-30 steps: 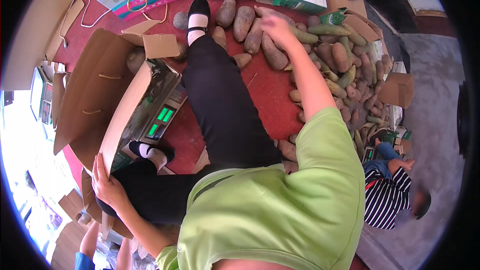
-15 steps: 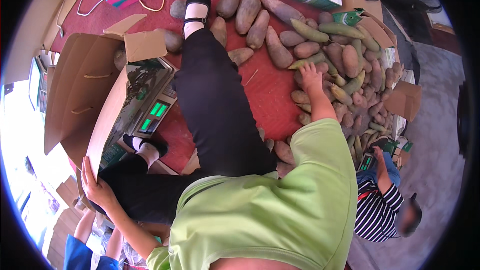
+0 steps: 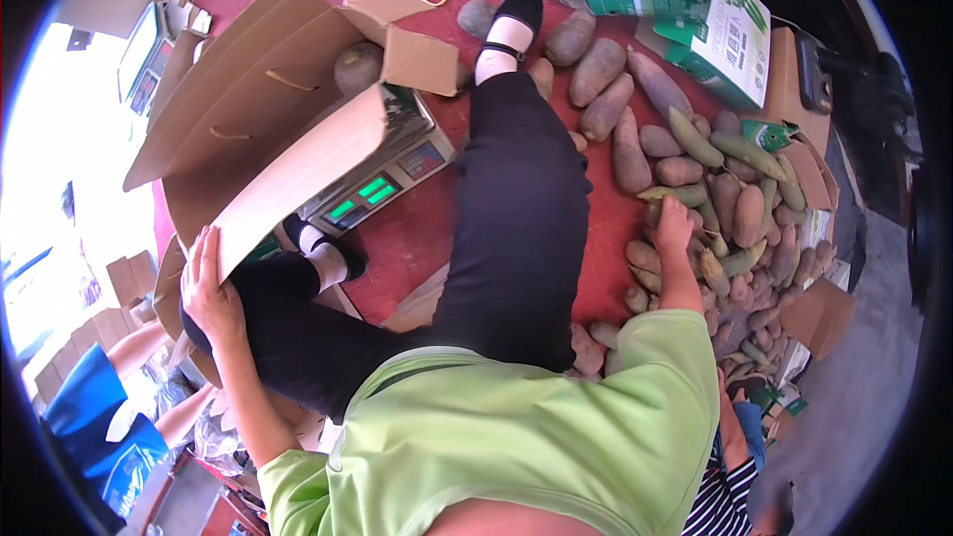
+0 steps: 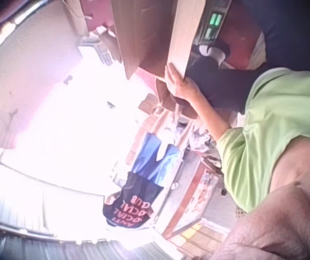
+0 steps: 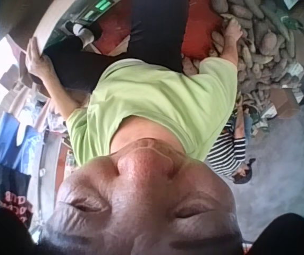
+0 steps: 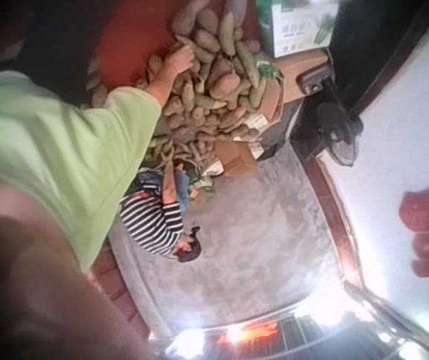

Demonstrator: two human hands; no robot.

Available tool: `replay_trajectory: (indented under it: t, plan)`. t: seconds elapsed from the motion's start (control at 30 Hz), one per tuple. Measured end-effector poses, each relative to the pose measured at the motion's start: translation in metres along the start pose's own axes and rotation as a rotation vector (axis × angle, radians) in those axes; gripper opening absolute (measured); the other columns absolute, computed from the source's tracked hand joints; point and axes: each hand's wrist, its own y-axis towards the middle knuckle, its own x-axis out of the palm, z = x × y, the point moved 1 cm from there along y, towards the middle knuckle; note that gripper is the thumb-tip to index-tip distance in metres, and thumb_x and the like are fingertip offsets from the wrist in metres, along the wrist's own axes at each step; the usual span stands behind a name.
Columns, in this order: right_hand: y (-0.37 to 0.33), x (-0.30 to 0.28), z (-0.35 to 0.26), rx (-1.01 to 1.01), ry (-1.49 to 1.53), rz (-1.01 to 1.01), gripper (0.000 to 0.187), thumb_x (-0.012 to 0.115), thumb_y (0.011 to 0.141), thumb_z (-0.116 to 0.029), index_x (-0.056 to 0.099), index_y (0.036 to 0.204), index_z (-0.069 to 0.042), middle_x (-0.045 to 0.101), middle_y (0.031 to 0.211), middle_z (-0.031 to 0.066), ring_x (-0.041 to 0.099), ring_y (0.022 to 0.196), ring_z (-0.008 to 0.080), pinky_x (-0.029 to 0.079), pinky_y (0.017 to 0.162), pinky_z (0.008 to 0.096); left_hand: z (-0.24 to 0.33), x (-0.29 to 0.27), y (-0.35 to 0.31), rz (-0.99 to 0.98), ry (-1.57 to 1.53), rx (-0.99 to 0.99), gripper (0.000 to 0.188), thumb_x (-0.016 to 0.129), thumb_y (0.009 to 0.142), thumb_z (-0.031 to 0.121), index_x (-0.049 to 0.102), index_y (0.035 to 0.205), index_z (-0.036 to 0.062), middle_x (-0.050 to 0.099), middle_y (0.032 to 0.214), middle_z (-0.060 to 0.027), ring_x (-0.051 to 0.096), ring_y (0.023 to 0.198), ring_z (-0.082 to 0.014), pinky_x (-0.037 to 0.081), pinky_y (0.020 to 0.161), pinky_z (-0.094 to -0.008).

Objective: Sort and package vegetables into cardboard boxes and paper bags using a digital scale.

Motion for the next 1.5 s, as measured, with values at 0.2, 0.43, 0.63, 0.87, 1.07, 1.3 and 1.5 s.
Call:
replay_trajectory:
  t: [0.2, 0.43, 0.63, 0.87, 1.07, 1.3, 1.5]
  plan:
    - [0.020, -0.025, -0.003, 0.217, 0.893, 0.229, 0.077, 0.081, 0.063, -0.020, 0.041, 0.127, -0.003, 0.055, 0.118, 0.0186, 0.053, 0.110, 0.0335, 0.042, 0.093, 0.0397, -0.002, -0.001, 0.000, 0.021, 0.043, 0.008, 0.058, 0.045, 0.069, -0.012, 0.059, 0.120, 0.0125, 0.061, 0.117, -0.0092, 0.057, 0.110, -0.0280, 0.043, 0.096, -0.0397]
    - [0.012, -0.174, -0.064, -0.160, 1.427, 0.432, 0.072, 0.080, 0.068, -0.019, 0.043, 0.127, 0.000, 0.052, 0.120, 0.0126, 0.052, 0.109, 0.0218, 0.041, 0.094, 0.0345, -0.009, 0.000, -0.005, 0.034, 0.042, -0.011, 0.054, 0.048, 0.072, -0.009, 0.059, 0.119, 0.0149, 0.061, 0.115, -0.0067, 0.057, 0.108, -0.0264, 0.045, 0.093, -0.0380]
    - [-0.051, -0.353, -0.146, -0.776, 1.611, 0.495, 0.059, 0.074, 0.072, -0.004, 0.045, 0.124, -0.002, 0.056, 0.114, 0.0100, 0.054, 0.106, 0.0175, 0.043, 0.093, 0.0299, -0.007, -0.003, -0.007, -0.007, 0.063, -0.013, 0.054, 0.047, 0.072, -0.008, 0.057, 0.120, 0.0159, 0.060, 0.118, -0.0056, 0.056, 0.110, -0.0260, 0.044, 0.093, -0.0377]
    - [-0.096, -0.424, -0.305, -1.348, 1.496, 0.197, 0.065, 0.081, 0.061, -0.020, 0.051, 0.116, -0.001, 0.065, 0.094, 0.0134, 0.066, 0.079, 0.0216, 0.053, 0.067, 0.0324, -0.015, 0.001, -0.014, -0.049, 0.045, -0.022, 0.057, 0.046, 0.072, -0.007, 0.055, 0.124, 0.0159, 0.058, 0.121, -0.0067, 0.055, 0.112, -0.0278, 0.043, 0.094, -0.0390]
    - [-0.115, -0.406, -0.414, -1.172, 0.790, 0.172, 0.076, 0.082, 0.058, -0.032, 0.050, 0.120, -0.002, 0.064, 0.105, 0.0147, 0.061, 0.102, 0.0300, 0.049, 0.085, 0.0387, -0.003, 0.003, -0.006, -0.041, 0.045, 0.021, 0.054, 0.045, 0.077, -0.004, 0.053, 0.126, 0.0173, 0.059, 0.121, -0.0076, 0.056, 0.109, -0.0291, 0.043, 0.093, -0.0400]
    - [-0.118, -0.382, -0.427, -1.189, 0.504, -0.124, 0.047, 0.070, 0.073, -0.033, 0.062, 0.110, -0.006, 0.066, 0.105, 0.0118, 0.062, 0.100, 0.0276, 0.049, 0.083, 0.0402, -0.008, 0.002, -0.013, -0.032, 0.073, -0.006, 0.053, 0.046, 0.078, -0.004, 0.054, 0.125, 0.0187, 0.060, 0.119, -0.0072, 0.059, 0.103, -0.0306, 0.047, 0.087, -0.0398]
    - [-0.097, -0.382, -0.319, -1.218, 1.132, 0.266, 0.032, 0.068, 0.075, -0.026, 0.066, 0.101, -0.007, 0.069, 0.087, 0.0102, 0.066, 0.082, 0.0249, 0.050, 0.074, 0.0364, -0.012, 0.006, -0.015, -0.018, 0.069, 0.000, 0.053, 0.046, 0.078, -0.004, 0.055, 0.125, 0.0189, 0.060, 0.119, -0.0071, 0.060, 0.101, -0.0309, 0.047, 0.086, -0.0403]
